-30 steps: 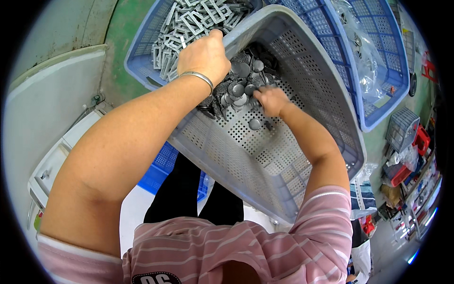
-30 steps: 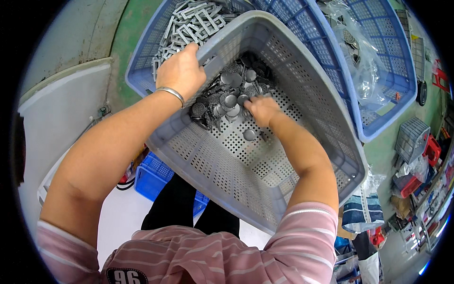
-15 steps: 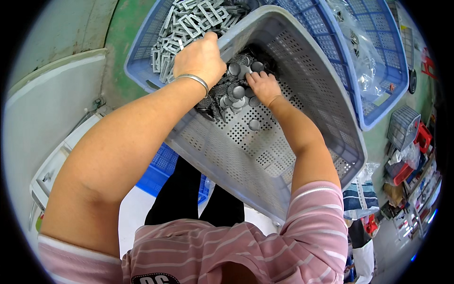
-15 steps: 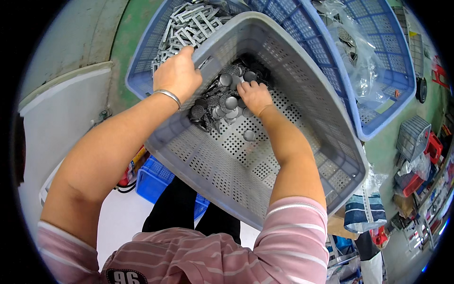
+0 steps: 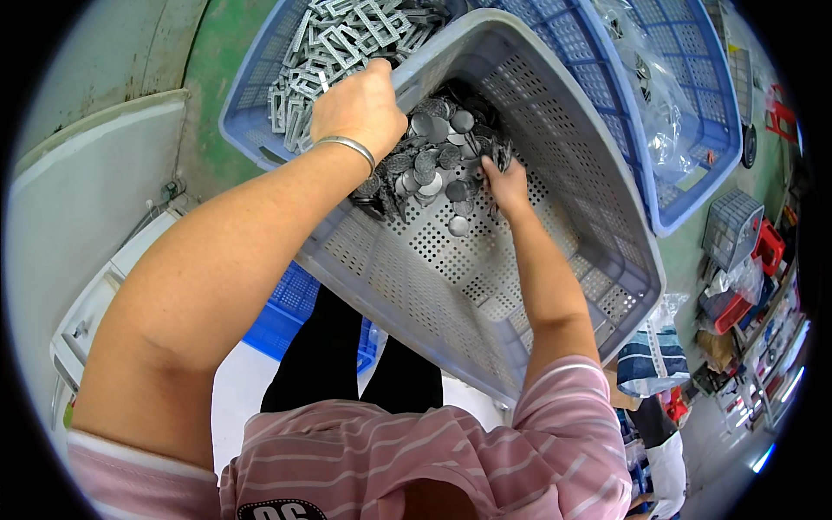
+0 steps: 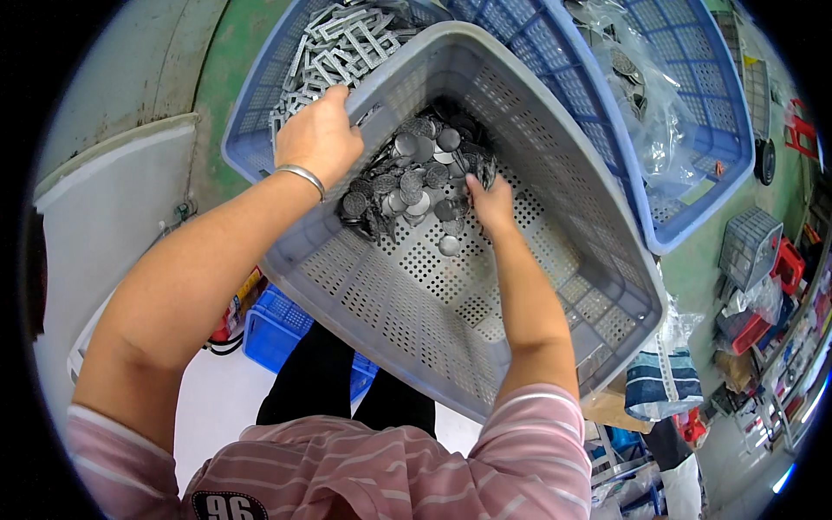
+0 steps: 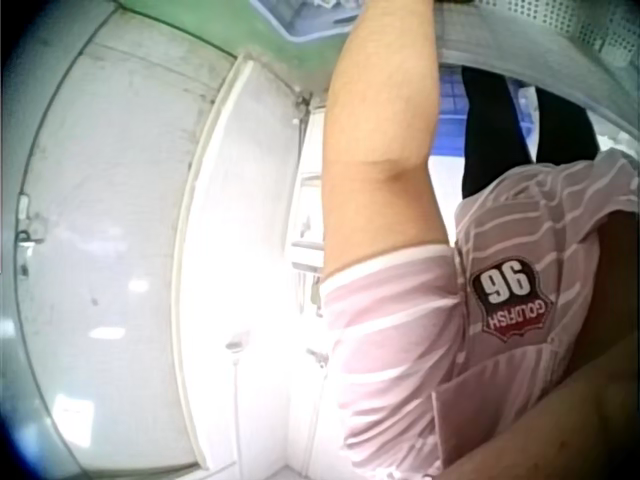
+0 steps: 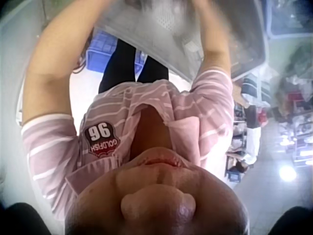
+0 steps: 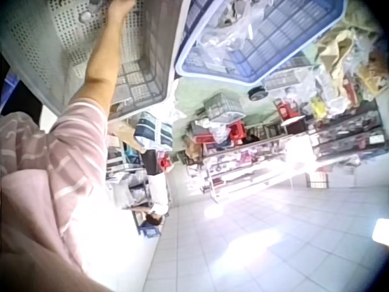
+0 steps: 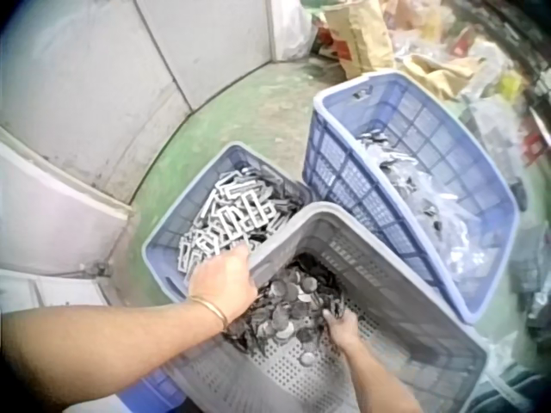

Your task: The person sorts various metal and plastic hardware components by hand from a large grey basket into separate blue and grey bins.

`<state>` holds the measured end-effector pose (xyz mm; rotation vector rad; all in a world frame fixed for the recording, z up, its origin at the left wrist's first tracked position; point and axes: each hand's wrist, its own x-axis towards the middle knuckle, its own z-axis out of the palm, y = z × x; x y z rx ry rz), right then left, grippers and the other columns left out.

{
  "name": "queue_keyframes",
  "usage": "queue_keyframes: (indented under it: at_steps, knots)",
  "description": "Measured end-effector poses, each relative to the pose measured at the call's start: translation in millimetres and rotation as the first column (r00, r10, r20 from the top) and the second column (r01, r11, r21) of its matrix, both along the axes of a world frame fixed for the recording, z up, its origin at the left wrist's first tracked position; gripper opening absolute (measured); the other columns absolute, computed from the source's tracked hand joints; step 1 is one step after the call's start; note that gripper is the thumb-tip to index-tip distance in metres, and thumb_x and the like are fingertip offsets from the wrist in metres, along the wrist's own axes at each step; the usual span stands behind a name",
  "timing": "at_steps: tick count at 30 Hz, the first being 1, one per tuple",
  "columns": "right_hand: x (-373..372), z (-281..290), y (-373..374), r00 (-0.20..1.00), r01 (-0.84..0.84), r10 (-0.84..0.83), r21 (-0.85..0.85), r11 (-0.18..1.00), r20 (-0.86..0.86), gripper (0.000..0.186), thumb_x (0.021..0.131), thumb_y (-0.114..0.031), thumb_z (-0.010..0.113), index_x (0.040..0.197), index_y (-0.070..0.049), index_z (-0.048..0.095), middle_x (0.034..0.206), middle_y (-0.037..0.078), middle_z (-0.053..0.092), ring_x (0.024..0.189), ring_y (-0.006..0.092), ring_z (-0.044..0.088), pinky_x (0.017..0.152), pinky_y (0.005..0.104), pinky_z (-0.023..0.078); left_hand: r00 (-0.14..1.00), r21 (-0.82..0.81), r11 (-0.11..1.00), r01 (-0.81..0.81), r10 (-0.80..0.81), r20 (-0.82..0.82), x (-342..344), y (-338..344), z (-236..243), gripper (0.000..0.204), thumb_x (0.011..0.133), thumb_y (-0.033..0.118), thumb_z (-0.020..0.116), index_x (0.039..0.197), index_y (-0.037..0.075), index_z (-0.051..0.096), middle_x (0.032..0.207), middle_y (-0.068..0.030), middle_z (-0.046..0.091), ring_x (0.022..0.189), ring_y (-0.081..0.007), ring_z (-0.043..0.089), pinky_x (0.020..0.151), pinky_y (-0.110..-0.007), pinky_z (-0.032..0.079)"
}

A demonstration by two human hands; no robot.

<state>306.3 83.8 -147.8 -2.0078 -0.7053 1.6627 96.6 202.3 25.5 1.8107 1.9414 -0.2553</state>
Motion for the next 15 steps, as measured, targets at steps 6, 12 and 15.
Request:
queue_keyframes:
  at_steps: [6, 12, 15]
  knots:
    - [-36.3, -26.5, 28.3, 0.784, -0.28, 0.148, 0.131, 0.951, 0.603, 0.031, 0.067, -0.02, 0.072, 0.082, 0.003, 0.058, 0.086, 0.022, 0.061, 0.086, 0.0379, 0.058, 0.073, 0.0422, 0.046, 1.0, 0.018, 1.0, 0.02, -0.019, -0.02, 3.8, 0.6, 0.8, 0.029, 0.073, 0.015, 0.056, 0.101, 0.007, 0.054, 0.086, -0.0176, 0.062, 0.081, -0.0333, 0.061, 0.073, -0.043, 0.047]
    - [-28.2, 4.6, 37.4, 0.805, -0.377, 0.442, -0.235, 0.896, 0.395, 0.029, 0.068, -0.019, 0.071, 0.089, -0.001, 0.062, 0.088, 0.02, 0.062, 0.086, 0.031, 0.06, 0.075, 0.0386, 0.047, 1.0, 0.005, 1.0, -0.006, 0.006, -0.023, 4.4, 0.8, 5.2, 0.028, 0.073, 0.016, 0.057, 0.099, 0.008, 0.053, 0.086, -0.0179, 0.062, 0.082, -0.0338, 0.06, 0.074, -0.043, 0.046]
    - [-1.0, -1.3, -10.6, 0.778, -0.527, 0.578, -0.246, 0.813, 0.245, 0.03, 0.068, -0.018, 0.072, 0.093, -0.004, 0.064, 0.086, 0.017, 0.064, 0.079, 0.0272, 0.061, 0.072, 0.0341, 0.047, 0.999, -0.002, 1.0, 0.005, -0.005, -0.038, 3.1, 0.2, 2.3, 0.029, 0.073, 0.016, 0.057, 0.101, 0.008, 0.053, 0.086, -0.0179, 0.062, 0.082, -0.034, 0.06, 0.075, -0.043, 0.046]
